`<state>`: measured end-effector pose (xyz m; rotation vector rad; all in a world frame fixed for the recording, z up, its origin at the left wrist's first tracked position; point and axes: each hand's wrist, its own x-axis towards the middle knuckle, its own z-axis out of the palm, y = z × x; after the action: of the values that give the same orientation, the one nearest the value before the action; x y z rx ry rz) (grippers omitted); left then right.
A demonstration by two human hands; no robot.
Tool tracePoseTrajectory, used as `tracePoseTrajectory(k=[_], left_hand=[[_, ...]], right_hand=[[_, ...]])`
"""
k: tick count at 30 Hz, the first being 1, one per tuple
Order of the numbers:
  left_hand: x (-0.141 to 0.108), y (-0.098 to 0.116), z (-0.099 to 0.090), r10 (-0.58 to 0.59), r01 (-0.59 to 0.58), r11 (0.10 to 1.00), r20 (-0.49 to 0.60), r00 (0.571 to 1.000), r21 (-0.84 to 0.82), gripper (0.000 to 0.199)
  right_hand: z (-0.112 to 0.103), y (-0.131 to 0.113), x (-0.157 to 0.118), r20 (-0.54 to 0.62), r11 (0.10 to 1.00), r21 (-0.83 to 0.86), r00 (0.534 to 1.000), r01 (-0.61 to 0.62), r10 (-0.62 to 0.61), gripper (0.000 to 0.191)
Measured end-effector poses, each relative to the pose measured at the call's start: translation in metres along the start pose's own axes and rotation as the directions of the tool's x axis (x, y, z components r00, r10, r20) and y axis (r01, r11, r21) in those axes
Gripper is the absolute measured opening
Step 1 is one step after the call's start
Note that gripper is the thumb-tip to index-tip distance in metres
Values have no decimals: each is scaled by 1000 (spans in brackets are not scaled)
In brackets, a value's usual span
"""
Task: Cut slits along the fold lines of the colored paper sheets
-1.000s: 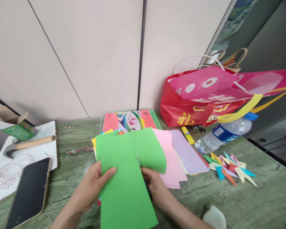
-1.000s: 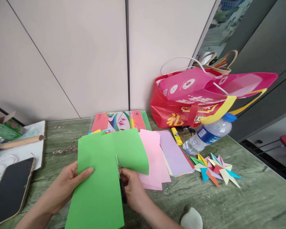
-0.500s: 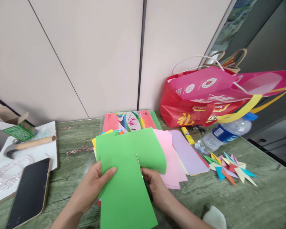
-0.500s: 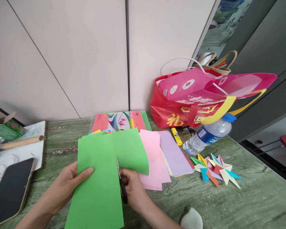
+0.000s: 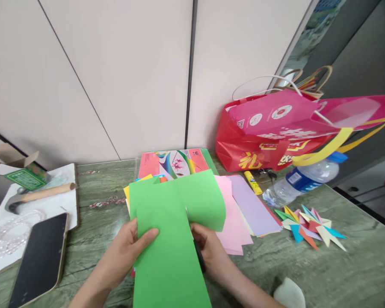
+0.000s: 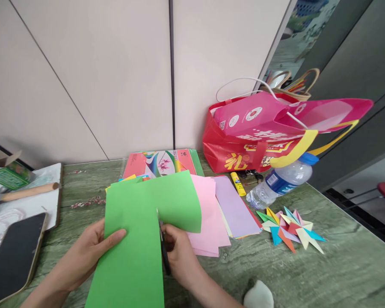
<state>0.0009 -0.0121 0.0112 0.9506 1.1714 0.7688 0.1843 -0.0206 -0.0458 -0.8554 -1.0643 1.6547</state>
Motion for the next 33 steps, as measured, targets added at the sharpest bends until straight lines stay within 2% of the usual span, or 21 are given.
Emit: tracePoseTrajectory(k=[5,22,33], left_hand=[[-2,0,0,5,-5,1000,12,1000,16,37],[-1,0,1,6,-6,1000,35,999,3,35],[-1,1,1,-7,7,1000,31,999,-7,36]], right_hand=[[1,-6,-1,-15,1000,-16,1000,3,-4,26],[-4,9,2,6,998,0,998,-64,64,30],[-3,8,2,-5,995,29,996,-93,93,32]])
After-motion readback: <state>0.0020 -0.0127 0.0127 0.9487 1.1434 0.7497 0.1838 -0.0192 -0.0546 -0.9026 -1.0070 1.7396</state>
